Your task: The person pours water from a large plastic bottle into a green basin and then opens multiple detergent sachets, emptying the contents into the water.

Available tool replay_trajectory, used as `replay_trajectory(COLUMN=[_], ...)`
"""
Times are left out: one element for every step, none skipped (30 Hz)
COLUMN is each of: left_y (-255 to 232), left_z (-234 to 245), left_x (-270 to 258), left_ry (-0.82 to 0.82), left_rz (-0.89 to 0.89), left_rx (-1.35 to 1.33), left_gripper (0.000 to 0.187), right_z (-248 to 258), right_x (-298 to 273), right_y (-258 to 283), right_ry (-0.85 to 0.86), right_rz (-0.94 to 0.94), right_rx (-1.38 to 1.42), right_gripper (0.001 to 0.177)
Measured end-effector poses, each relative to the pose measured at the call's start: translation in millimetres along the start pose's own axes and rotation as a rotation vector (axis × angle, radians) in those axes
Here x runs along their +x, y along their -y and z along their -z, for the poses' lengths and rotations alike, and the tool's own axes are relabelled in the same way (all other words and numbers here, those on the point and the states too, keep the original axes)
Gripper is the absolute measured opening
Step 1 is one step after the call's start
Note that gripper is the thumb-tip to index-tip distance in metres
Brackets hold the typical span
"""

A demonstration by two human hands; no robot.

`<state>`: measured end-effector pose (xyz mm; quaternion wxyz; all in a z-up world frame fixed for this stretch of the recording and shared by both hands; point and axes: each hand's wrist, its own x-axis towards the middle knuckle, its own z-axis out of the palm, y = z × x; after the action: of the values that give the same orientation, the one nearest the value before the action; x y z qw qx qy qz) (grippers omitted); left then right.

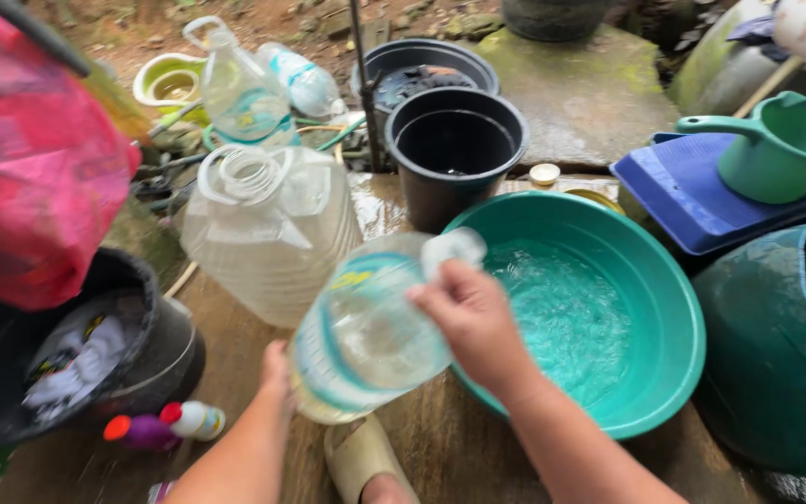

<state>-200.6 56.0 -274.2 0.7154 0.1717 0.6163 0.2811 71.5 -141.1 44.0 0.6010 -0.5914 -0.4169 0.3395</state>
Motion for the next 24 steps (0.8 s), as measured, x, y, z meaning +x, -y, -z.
replay_trajectory(left_y=[-3,-6,-6,-5,-4,-4,-8,-11,-20,-35,-47,-59,-76,-102,-128,-152,-175,-194,-208,-223,-243,-266,-287,-315], left_z=[19,36,57,74,89,97,107,115,120,121,124,125,121,110,100,91,79,68,62,59,54,48,43,40], left_x=[2,6,6,8,12,15,15,16,16,17,11,0,-20,-46,-75,-108,-140,-172,-200,-226,-246,-262,-274,-285], left_ry=[-0.028,-0.037,-0.054,-0.014,0.021,0.024,-0.103,-0.229,-0.233,-0.3,-0.371,-0.392,-0.364,-0.327,-0.3,-0.287,-0.289,-0.35,-0.407,-0.507,-0.605,-0.625,-0.634,-0.704], left_rz=[0.005,0.046,0.091,0.083,0.069,0.069,0.105,0.142,0.134,-0.083,-0.295,-0.383,-0.425,-0.468,-0.55,-0.642,-0.759,-0.95,-1.127,-1.299,-1.477,-1.645,-1.805,-1.808], left_rx=[-0.015,-0.021,-0.031,-0.081,-0.135,-0.132,-0.097,-0.064,-0.073,0.109,0.289,0.306,0.246,0.173,0.162,0.166,0.199,0.288,0.386,0.454,0.52,0.559,0.606,0.691], left_gripper=[0.063,0.065,0.068,0.069,0.07,0.07,0.072,0.074,0.074,0.059,0.046,0.039,0.033,0.027,0.022,0.018,0.017,0.024,0.031,0.035,0.039,0.036,0.035,0.04], right_z=[-13,-26,-39,-51,-66,-84,-103,-124,-143,-159,-175,-186,-193,-201,-210,-220,-227,-232,-233,-231,-228,-223,-216,-209], right_x=[-1,1,2,5,9,13,16,12,9,10,10,11,14,20,25,24,24,23,19,15,14,11,6,3], right_y=[2,4,3,1,-2,-4,-6,-5,-4,-1,2,5,9,12,16,19,22,24,24,24,24,24,23,22], right_ry=[0.054,0.116,0.184,0.227,0.276,0.32,0.373,0.398,0.427,0.438,0.479,0.517,0.547,0.638,0.721,0.743,0.752,0.759,0.77,0.746,0.713,0.718,0.664,0.611], right_rz=[-0.041,-0.07,-0.103,-0.153,-0.199,-0.251,-0.299,-0.326,-0.35,-0.343,-0.301,-0.253,-0.238,-0.141,-0.04,-0.022,0.012,0.047,0.052,0.204,0.363,0.376,0.423,0.469], right_rx=[0.041,0.058,0.077,0.155,0.236,0.289,0.34,0.181,0.024,0.024,-0.15,-0.324,-0.326,-0.407,-0.485,-0.486,-0.527,-0.569,-0.57,-0.612,-0.652,-0.655,-0.579,-0.502], right_gripper=[0.036,0.028,0.022,0.018,0.017,0.021,0.027,0.029,0.035,0.035,0.04,0.046,0.046,0.047,0.048,0.048,0.046,0.044,0.044,0.04,0.037,0.037,0.038,0.042])
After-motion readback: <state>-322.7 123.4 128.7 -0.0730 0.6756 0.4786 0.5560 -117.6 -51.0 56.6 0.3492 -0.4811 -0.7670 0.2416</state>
